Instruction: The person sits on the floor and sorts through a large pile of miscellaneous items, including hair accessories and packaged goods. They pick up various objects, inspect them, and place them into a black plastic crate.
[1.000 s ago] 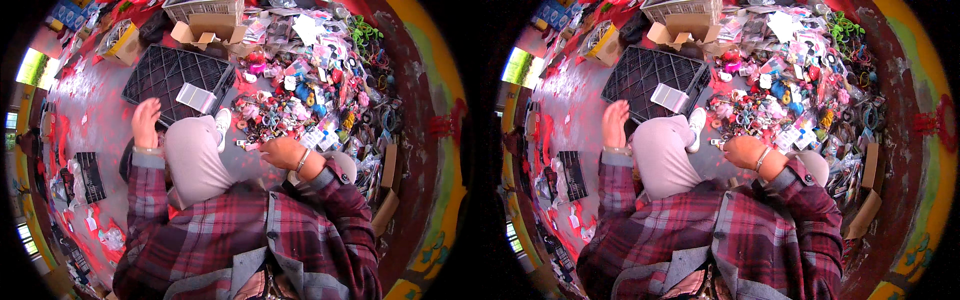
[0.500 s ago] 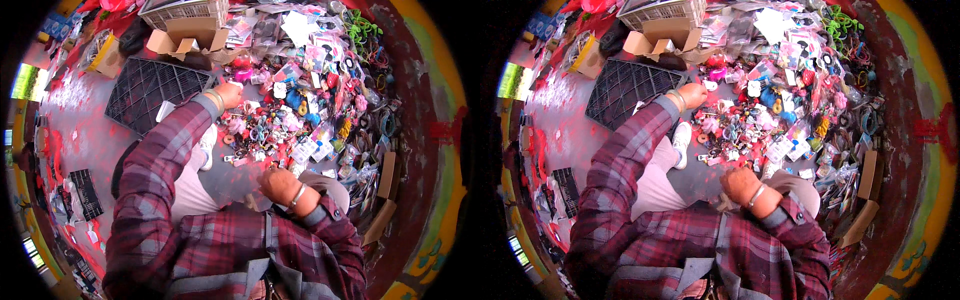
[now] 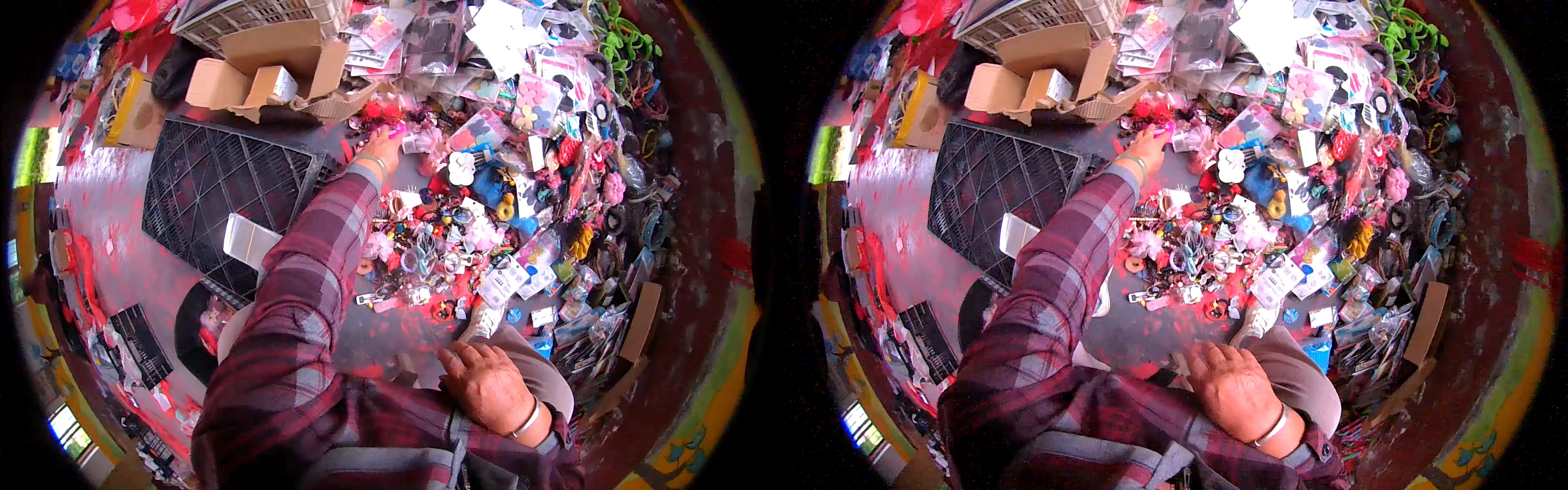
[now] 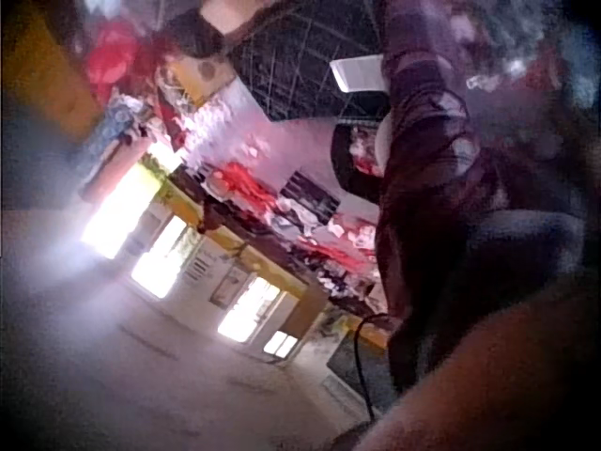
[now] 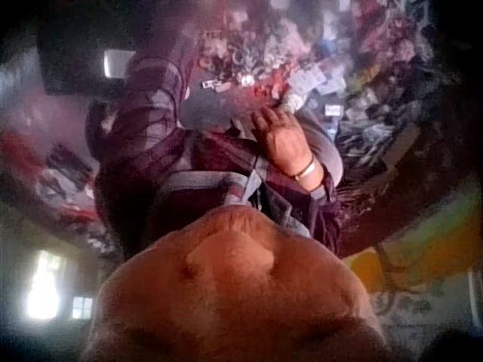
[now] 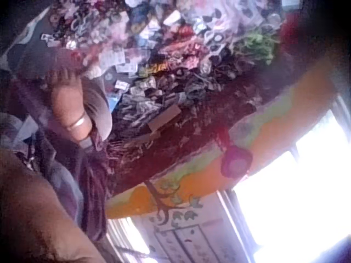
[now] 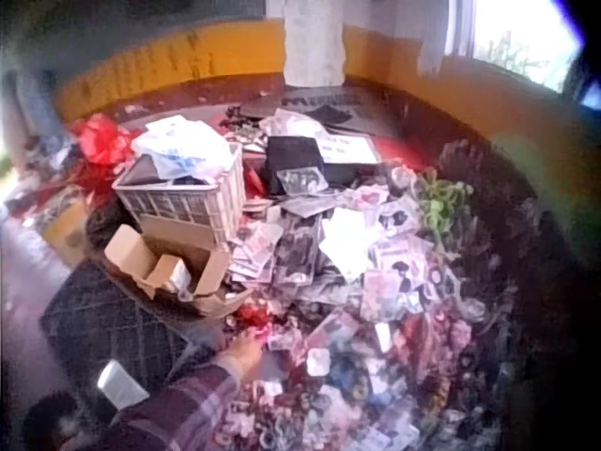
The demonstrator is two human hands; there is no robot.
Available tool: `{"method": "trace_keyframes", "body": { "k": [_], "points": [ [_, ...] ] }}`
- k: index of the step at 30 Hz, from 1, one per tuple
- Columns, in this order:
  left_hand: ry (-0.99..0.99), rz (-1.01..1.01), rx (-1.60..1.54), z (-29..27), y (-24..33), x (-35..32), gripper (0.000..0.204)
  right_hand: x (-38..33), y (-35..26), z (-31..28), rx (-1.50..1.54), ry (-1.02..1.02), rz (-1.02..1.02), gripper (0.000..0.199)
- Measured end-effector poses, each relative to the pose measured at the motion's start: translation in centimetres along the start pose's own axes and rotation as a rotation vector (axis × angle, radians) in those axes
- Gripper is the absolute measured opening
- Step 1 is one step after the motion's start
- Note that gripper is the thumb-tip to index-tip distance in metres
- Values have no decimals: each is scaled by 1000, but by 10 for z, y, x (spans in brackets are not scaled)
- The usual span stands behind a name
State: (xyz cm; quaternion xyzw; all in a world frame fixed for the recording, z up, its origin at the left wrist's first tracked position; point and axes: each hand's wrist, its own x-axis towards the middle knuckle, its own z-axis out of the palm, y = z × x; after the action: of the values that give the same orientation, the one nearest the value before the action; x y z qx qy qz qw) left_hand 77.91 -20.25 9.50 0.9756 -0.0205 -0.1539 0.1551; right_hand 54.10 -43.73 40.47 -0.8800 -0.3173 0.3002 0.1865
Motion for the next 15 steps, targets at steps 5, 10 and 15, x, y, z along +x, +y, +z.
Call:
{"method": "trace_keyframes", "body": {
  "k": [5, 10, 15],
  "points": [
    [-83, -133, -29, 21, -20, 37, 59, 13, 14, 10, 16, 14, 13, 33],
    [-66, 83, 52, 38, -43, 53, 47, 14, 20, 17, 58, -64, 33, 29],
    [-97, 250, 22, 25, -37, 7, 18, 6, 8, 15, 14, -24, 28, 30]
  ]
}}
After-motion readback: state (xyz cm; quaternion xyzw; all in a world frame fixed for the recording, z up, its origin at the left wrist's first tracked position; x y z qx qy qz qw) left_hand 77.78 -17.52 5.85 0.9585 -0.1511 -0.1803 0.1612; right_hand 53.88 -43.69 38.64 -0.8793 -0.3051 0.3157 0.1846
